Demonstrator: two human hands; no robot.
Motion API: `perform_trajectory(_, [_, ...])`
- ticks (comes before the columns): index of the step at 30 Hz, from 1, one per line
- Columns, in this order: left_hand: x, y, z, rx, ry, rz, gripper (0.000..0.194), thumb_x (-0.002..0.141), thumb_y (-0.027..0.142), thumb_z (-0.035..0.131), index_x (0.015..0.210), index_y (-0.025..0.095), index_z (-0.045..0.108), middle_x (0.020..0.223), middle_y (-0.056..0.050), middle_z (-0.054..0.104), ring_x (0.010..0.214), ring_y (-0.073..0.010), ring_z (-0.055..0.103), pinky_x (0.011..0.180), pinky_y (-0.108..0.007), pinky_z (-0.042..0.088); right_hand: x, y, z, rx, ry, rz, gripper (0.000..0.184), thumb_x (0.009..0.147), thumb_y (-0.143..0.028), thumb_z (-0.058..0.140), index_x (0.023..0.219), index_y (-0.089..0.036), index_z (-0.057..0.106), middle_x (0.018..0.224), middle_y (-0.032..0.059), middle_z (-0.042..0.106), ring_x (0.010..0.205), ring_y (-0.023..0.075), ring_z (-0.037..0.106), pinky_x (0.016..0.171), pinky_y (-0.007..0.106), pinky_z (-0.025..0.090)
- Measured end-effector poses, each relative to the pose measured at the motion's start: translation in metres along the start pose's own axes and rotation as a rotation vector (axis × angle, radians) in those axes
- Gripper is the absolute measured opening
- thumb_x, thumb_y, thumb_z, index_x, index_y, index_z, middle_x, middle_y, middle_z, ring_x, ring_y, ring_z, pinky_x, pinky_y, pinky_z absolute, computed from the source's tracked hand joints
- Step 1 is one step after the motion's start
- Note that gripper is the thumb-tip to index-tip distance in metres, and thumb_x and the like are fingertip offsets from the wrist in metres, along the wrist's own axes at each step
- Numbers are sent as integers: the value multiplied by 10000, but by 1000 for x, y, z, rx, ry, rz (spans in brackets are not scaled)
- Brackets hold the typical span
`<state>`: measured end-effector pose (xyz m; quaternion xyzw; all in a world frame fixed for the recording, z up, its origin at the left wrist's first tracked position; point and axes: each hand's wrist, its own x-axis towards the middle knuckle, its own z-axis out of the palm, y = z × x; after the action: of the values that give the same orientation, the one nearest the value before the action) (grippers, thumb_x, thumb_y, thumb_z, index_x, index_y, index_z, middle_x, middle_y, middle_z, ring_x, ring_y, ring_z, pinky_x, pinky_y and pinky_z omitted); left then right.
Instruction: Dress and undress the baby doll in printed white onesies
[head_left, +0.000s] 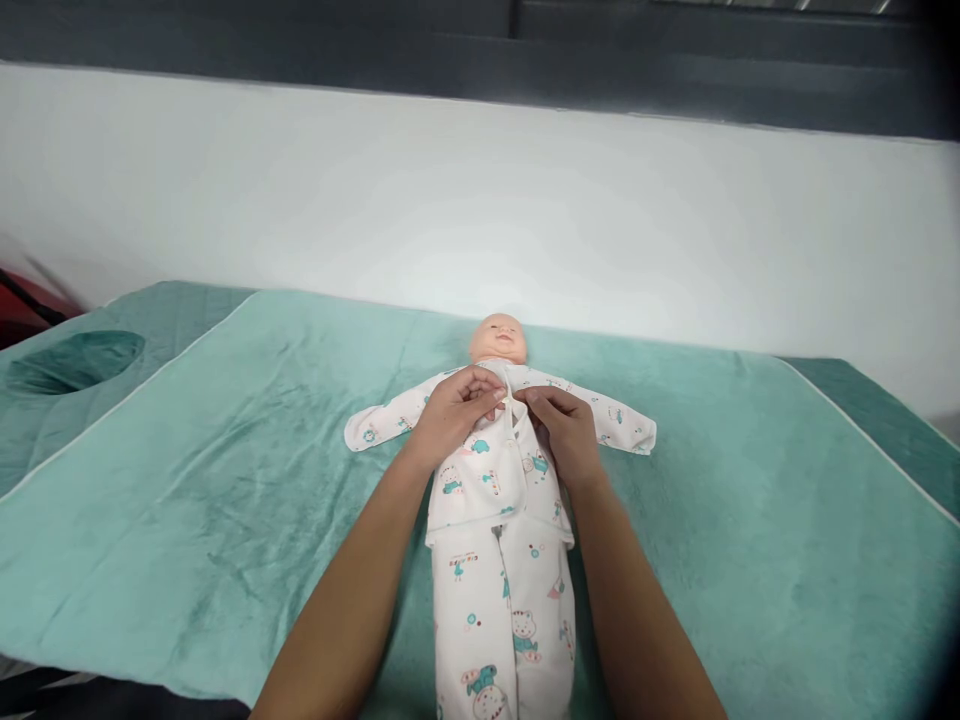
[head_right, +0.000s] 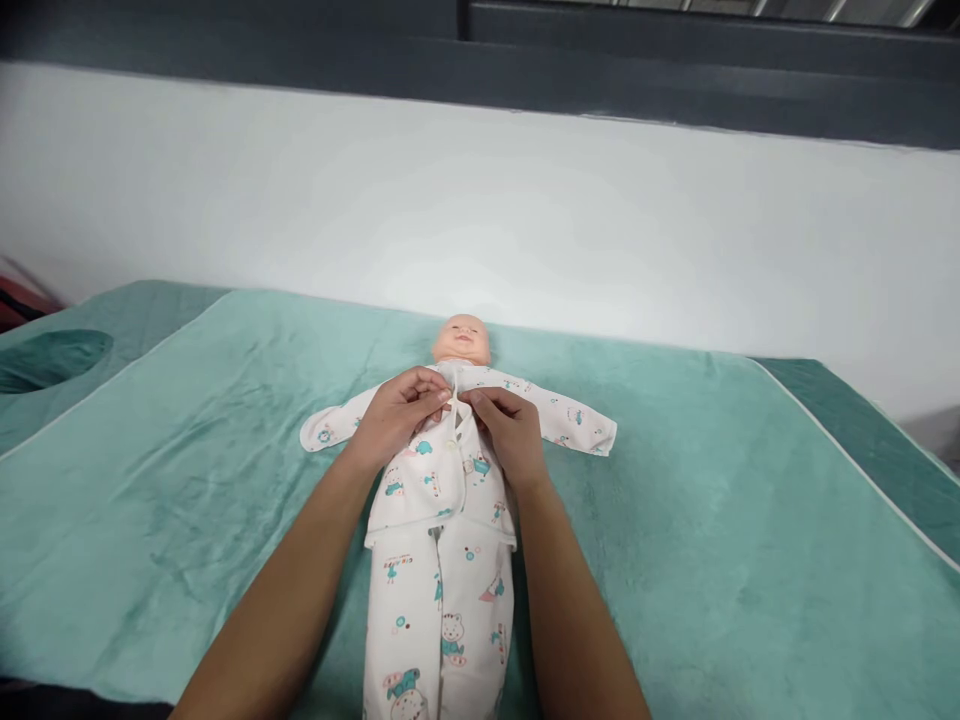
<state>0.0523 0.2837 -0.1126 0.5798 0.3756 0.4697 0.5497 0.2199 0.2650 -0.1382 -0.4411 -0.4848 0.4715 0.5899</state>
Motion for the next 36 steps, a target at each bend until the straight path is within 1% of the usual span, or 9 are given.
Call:
perform_trajectory(2, [0,-1,0,4,0,0,216,824,372,698,884,176,630,683,15,597,560,-70,489,474,-182,324,1,1,0,6,-14,15,156,766,-336,730,869,-224,763,775,3,706,707,146,603,668,274,466])
perform_trajectory(5, [1,-2,-1,2,-12,4,222,823,382,695,892,181,631,667,22,574,546,-69,468,466,-184,314,1,-1,2,-44,-47,-38,186,734,-272,741,914,-226,734,867,8,706,806,153,619,746,278,479])
perform_trajectory(10, [0,-4,-2,3,-31,-8,220,824,377,691,894,180,624,666,29,528,547,-67,450,470,-189,311,0,-3,3,-167,-26,-87,201,739,-267,713,937,-232,704,900,-3,661,677,114,507,649,258,426])
perform_trajectory(14, [0,-3,-3,44,-52,-6,218,839,385,670,900,182,617,677,27,527,577,-79,458,492,-195,329,-1,-2,1,-203,-65,-126,184,767,-282,694,945,-235,687,884,-6,625,671,112,459,637,255,404])
perform_trajectory(20, [-3,2,1,230,-55,41,215,877,413,603,896,199,596,703,31,536,611,-92,471,558,-218,372,-3,-8,2,-347,-142,-214,216,789,-278,684,998,-237,648,955,7,612,804,141,514,756,279,430])
perform_trajectory(23, [-5,5,3,318,-34,87,216,869,415,614,894,204,575,717,35,539,632,-97,465,581,-223,366,-3,-10,3,-394,-150,-251,205,803,-270,665,1004,-235,641,958,10,619,859,154,530,803,288,428])
perform_trajectory(26, [-5,4,3,343,-32,99,186,873,384,607,897,204,566,712,35,532,638,-102,462,590,-226,363,-3,-10,2,-387,-156,-232,217,800,-279,670,1010,-233,642,961,12,620,886,160,542,811,289,429])
perform_trajectory(31, [-4,-1,2,262,-12,94,152,888,355,585,904,207,554,734,24,553,627,-99,480,593,-223,375,-2,-10,0,-334,-171,-181,264,777,-277,693,1035,-241,654,1004,13,637,931,164,562,832,290,424])
perform_trajectory(36, [-5,-5,4,155,64,103,183,855,366,635,906,208,558,720,31,539,616,-95,493,565,-206,386,1,-4,1,-285,-107,-130,289,751,-319,722,1021,-235,661,972,20,645,891,164,570,773,283,438])
